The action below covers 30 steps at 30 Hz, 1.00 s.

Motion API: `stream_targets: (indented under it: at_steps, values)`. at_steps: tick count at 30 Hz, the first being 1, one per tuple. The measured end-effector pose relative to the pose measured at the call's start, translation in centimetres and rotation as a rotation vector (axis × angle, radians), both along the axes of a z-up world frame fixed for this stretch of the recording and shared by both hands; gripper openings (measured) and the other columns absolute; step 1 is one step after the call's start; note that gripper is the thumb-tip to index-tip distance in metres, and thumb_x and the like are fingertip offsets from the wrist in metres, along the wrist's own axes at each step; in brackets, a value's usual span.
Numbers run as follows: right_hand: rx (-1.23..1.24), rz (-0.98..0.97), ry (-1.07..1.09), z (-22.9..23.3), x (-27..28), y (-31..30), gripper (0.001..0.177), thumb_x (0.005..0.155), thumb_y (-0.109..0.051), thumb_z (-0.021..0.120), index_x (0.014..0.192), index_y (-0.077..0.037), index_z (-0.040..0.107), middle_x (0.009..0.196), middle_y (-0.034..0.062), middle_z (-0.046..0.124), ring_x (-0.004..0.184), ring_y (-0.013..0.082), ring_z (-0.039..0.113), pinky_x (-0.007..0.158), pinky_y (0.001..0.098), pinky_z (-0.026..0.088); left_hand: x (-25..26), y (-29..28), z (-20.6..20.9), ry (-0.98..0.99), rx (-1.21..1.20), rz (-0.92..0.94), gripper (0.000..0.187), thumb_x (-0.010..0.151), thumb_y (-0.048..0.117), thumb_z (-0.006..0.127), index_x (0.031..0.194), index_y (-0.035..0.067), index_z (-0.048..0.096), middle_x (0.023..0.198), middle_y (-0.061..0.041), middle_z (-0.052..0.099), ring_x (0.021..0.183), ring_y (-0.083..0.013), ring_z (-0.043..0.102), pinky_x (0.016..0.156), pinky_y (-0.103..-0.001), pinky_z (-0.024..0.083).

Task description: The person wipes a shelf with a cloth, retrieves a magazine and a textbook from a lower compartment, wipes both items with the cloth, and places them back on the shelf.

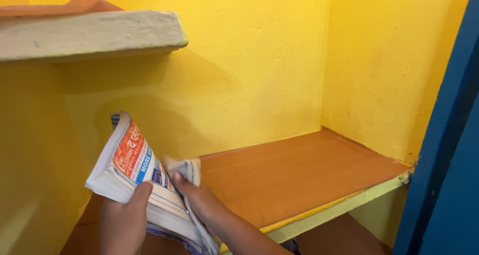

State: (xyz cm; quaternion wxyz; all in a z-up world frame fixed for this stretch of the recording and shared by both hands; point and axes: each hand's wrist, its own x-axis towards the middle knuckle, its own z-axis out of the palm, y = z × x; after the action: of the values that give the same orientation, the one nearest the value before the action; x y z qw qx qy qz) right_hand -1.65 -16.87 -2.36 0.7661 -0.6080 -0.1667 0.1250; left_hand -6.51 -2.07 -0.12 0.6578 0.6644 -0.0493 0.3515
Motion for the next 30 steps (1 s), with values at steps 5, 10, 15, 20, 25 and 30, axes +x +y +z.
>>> stream_targets:
  at_steps: [5,10,15,20,25,30]
  values:
    - [0.142,0.048,-0.392,2.9,-0.7,1.7,0.055,0.102,-0.045,0.056,0.138,-0.003,0.059,0.129,0.0082,0.066,0.119,0.0157,0.061,0.107,0.0301,0.045,-0.5,-0.3,0.0,-0.041,0.158,0.013,0.040,0.083,0.008,0.071,0.122,-0.003,0.065,0.113,-0.011,0.074,0.102,-0.0188,0.068,0.091,-0.035,0.051]
    - [0.214,0.015,-0.384,0.5,-2.5,2.8,0.058,0.102,-0.046,0.055,0.140,-0.003,0.058,0.130,0.0047,0.064,0.121,0.0133,0.057,0.106,0.0297,0.044,-1.9,0.2,0.7,0.060,0.291,0.069,0.041,0.074,0.010,0.079,0.113,-0.001,0.071,0.100,-0.012,0.079,0.092,-0.0201,0.073,0.084,-0.037,0.055]
    - [0.205,-0.056,-0.216,-0.4,-2.5,2.6,0.057,0.102,-0.046,0.054,0.135,-0.001,0.062,0.125,0.0085,0.068,0.116,0.0158,0.062,0.103,0.0303,0.047,-1.8,0.3,0.0,0.253,0.250,0.170,0.033,0.080,0.013,0.081,0.109,-0.001,0.074,0.099,-0.013,0.079,0.090,-0.0211,0.075,0.086,-0.038,0.054]
    - [0.336,-0.019,-0.281,1.0,-2.3,1.9,0.054,0.102,-0.042,0.055,0.137,-0.002,0.059,0.129,0.0079,0.067,0.121,0.0150,0.060,0.107,0.0304,0.046,-0.1,1.3,-0.9,-0.025,0.128,-0.081,0.050,0.074,0.003,0.079,0.122,-0.001,0.065,0.111,-0.012,0.074,0.101,-0.0188,0.070,0.092,-0.035,0.053]
    - [0.424,-0.063,-0.473,4.0,-1.6,0.9,0.054,0.102,-0.039,0.059,0.140,-0.001,0.057,0.133,0.0070,0.064,0.123,0.0148,0.058,0.108,0.0305,0.045,-0.5,1.8,-0.1,0.034,0.163,-0.279,0.063,0.069,-0.001,0.080,0.129,0.000,0.061,0.116,-0.014,0.075,0.106,-0.0208,0.071,0.097,-0.036,0.053]
    - [0.388,-0.080,-0.341,5.7,0.3,-1.1,0.054,0.100,-0.043,0.059,0.136,-0.002,0.059,0.125,0.0129,0.068,0.113,0.0193,0.065,0.099,0.0322,0.051,-0.5,0.9,0.8,0.198,0.144,-0.361,0.066,0.070,0.004,0.081,0.132,0.005,0.058,0.117,-0.012,0.075,0.110,-0.0207,0.069,0.100,-0.037,0.051]
